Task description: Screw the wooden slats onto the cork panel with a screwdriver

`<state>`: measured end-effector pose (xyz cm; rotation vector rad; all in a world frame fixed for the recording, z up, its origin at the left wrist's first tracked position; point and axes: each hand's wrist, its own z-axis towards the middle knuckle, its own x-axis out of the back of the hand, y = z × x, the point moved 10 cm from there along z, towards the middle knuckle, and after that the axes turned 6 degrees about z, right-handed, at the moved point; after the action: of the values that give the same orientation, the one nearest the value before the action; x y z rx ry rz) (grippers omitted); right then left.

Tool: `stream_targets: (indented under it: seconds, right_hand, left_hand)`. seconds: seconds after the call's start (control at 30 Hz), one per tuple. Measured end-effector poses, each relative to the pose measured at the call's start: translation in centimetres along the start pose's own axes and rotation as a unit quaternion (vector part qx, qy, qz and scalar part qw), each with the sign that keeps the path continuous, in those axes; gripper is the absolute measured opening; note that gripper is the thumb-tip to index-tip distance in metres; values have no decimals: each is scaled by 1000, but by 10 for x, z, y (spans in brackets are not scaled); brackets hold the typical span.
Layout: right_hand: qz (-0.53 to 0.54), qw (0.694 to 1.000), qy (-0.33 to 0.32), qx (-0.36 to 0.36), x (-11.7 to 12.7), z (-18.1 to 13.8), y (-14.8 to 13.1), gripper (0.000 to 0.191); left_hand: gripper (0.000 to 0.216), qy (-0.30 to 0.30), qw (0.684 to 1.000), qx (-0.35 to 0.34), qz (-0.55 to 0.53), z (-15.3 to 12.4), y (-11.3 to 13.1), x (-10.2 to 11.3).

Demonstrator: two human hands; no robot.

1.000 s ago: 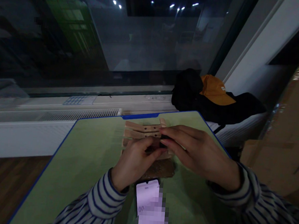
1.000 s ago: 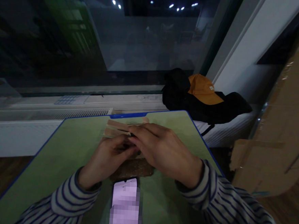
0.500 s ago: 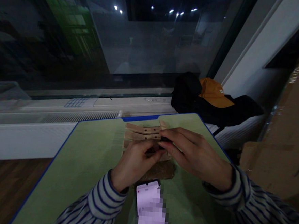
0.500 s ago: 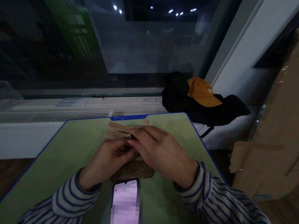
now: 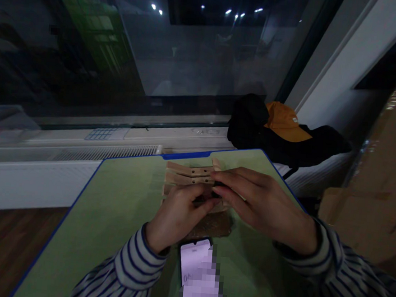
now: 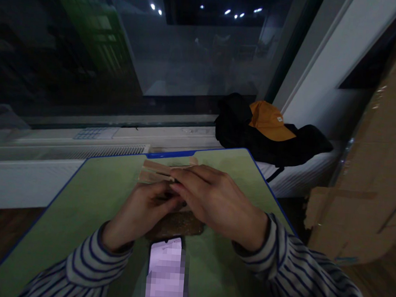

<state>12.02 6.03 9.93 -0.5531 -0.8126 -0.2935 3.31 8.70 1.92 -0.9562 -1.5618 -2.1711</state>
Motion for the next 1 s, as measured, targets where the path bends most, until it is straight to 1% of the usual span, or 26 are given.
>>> stream_targets:
  seconds: [0.13,0.3,0.43,0.6,0.73,0.83,1.0]
  right_hand:
    - [-25,999,16,13,0,0,-1,25]
    - [-45,999,21,19,-2,0,-3,23]
    - [-42,999,13,14,-3,0,-2,22]
    - [-24,1000,7,-10,-5,-1,3,24]
    - [-13,1000,-4,-13,-7,-1,3,35]
    - [-2,1000,-5,2,-6,-1,1,30]
    - [-3,1000,8,2,-4,0,0,24]
  left_hand:
    - [14,-6,1000,-6,10,1,1,0]
    - [13,-8,1000,-18,2,1,4,0]
    - [12,13,1000,-6,18,1,1,2]
    - [10,37,999,5,1,2,-3,5]
    - [8,29,1000,-4,9,1,-2,7]
    - [11,20,1000,-8,14,0,-1,6]
    - [12,1,1000,-17,21,1,2,3]
